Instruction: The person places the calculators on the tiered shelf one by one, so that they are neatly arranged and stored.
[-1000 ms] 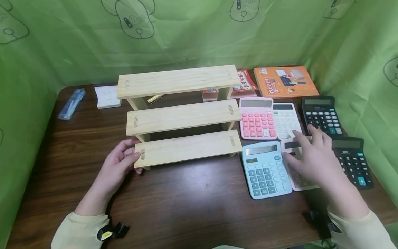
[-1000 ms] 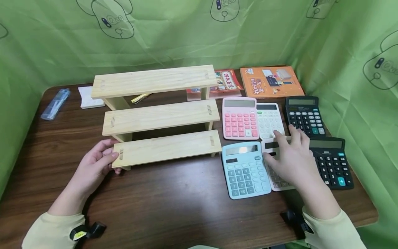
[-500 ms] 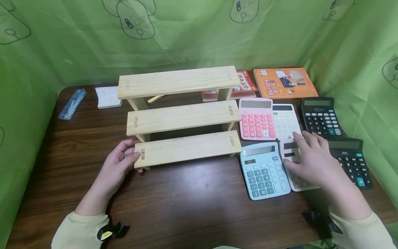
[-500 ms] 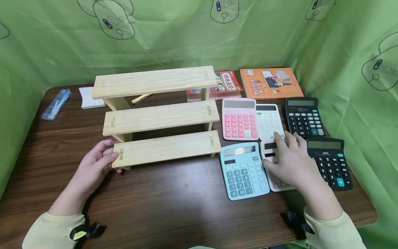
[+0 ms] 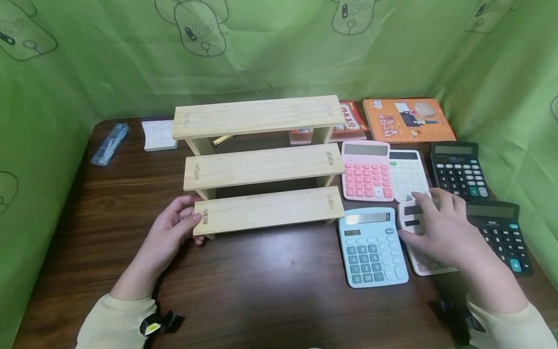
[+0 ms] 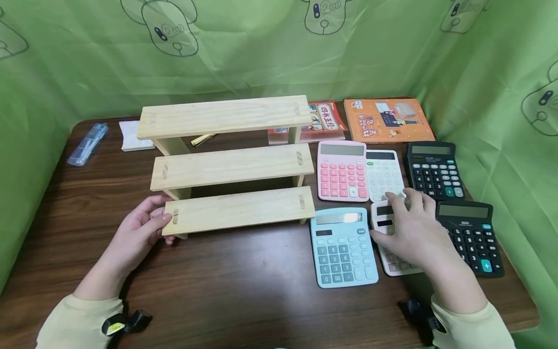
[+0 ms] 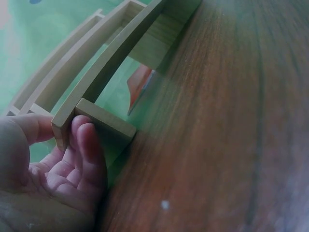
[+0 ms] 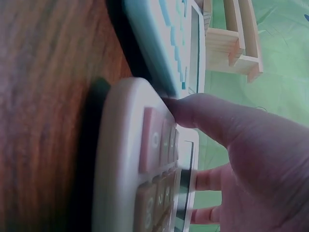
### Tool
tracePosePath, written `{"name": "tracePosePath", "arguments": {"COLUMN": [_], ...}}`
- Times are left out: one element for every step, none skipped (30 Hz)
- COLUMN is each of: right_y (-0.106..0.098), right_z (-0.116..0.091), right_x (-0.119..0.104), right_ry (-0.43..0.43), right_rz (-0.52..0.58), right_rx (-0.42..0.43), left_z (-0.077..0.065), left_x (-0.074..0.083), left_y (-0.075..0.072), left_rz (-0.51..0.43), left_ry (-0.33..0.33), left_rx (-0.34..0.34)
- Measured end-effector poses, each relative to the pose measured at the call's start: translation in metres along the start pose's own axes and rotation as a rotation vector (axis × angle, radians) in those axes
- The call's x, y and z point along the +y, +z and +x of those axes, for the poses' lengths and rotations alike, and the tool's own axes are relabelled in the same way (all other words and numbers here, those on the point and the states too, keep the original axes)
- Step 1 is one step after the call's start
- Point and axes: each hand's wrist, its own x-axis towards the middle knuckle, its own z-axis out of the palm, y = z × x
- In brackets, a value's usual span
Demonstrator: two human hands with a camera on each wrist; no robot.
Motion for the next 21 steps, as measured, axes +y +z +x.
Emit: {"name": "tracePosePath", "arguments": {"right_y": [0.000,0.000,0.000,0.000,-0.001,-0.002,-0.003,-0.004,-0.006,-0.009,-0.012,-0.015,-0.018,-0.022,-0.027,-0.031,-0.036,-0.041,-0.046,-0.051,-0.056], "right_z": [0.001,0.002,0.003,0.004,0.004,0.005,0.004,0.004,0.003,0.002,0.002,0.002,0.002,0.003,0.004,0.006,0.007,0.009,0.011,0.013,0.015], "right_x": [-0.001,-0.002,-0.003,-0.003,-0.004,-0.005,-0.004,-0.004,-0.004,-0.004,-0.005,-0.005,-0.006,-0.008,-0.010,-0.012,-0.014,-0.017,-0.021,-0.024,-0.028], "right_ry": [-0.003,-0.001,0.000,0.000,0.003,0.007,0.012,0.017,0.016,0.014,0.010,0.003,-0.007,-0.017,-0.030,-0.043,-0.060,-0.076,-0.093,-0.111,-0.129], "right_rz": [-0.003,-0.002,-0.001,0.005,0.016,0.027,0.041,0.056,0.073,0.089,0.104,0.115,0.126,0.138,0.149,0.157,0.164,0.165,0.168,0.166,0.161], "right_rx": [0.003,0.005,0.006,0.011,0.016,0.022,0.029,0.037,0.049,0.062,0.075,0.089,0.102,0.115,0.129,0.143,0.158,0.171,0.182,0.193,0.204], "left_z": [0.000,0.000,-0.001,-0.001,0.000,0.000,0.000,0.000,0.000,0.001,0.001,0.001,0.000,0.000,0.000,0.000,0.000,0.000,-0.001,-0.001,-0.001], "left_x": [0.000,0.001,0.001,0.001,0.001,0.001,0.001,0.001,0.001,0.001,0.002,0.002,0.002,0.003,0.003,0.003,0.003,0.003,0.002,0.002,0.001], "left_y": [0.000,0.000,0.000,0.000,0.000,0.000,0.001,0.001,0.001,0.001,0.001,0.001,0.000,0.000,0.000,0.000,0.000,0.000,0.000,0.000,0.000], "left_rz": [0.007,0.011,0.014,0.017,0.020,0.022,0.023,0.023,0.027,0.034,0.037,0.040,0.044,0.046,0.047,0.049,0.050,0.052,0.055,0.057,0.062], "left_ry": [-0.006,-0.008,-0.009,-0.010,-0.009,-0.006,0.000,0.007,0.011,0.015,0.019,0.022,0.023,0.025,0.024,0.023,0.021,0.018,0.015,0.011,0.007], "left_rx": [0.003,0.006,0.007,0.007,0.005,0.002,-0.001,-0.005,-0.006,-0.006,-0.006,-0.004,-0.001,-0.001,0.000,0.001,0.002,0.001,0.001,0.001,0.002]}}
